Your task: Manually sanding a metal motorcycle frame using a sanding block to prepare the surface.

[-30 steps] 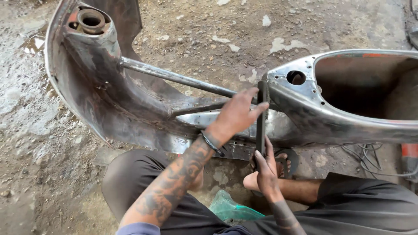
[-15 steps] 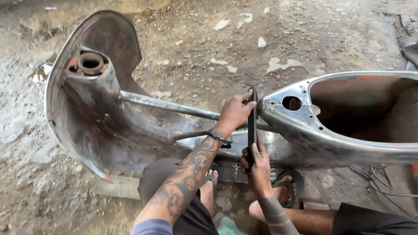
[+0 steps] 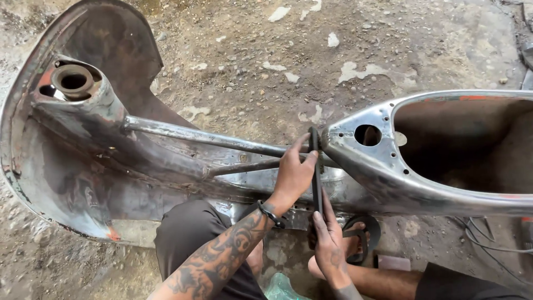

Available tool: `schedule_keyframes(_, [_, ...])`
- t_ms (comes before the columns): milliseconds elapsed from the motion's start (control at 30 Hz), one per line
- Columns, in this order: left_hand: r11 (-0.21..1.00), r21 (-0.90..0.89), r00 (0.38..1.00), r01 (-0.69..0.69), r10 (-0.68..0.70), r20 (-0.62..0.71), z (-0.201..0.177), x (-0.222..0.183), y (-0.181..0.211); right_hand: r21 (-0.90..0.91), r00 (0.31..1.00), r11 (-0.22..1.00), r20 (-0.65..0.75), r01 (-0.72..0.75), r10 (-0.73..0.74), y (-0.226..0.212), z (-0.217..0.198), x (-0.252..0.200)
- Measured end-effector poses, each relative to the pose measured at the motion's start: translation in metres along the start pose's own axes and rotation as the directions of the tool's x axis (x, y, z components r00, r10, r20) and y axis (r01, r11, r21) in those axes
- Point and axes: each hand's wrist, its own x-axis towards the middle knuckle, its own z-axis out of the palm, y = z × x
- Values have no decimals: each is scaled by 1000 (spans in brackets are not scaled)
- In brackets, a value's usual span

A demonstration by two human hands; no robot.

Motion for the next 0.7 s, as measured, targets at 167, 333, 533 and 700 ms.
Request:
schedule_keyframes(167, [995,-5,992,-100,99,-75,1,-20,16,-30,995,995,41,-91,92,-22,-1,-17])
schedule_keyframes(333, [989,45,990,-140,142,-24,-9,4,29,24,1000,999,-7,26,-26,-29,9,6])
schedule_keyframes(533, [997,31,998,-67,67,-2,-6,-3,46,386,997,919,21,-78,75,-26,3,-4])
schedule_keyframes(700, [998,11,995,59,-60,79,-11,-2,68,407,996,909,33,-94,88,-33,0,4])
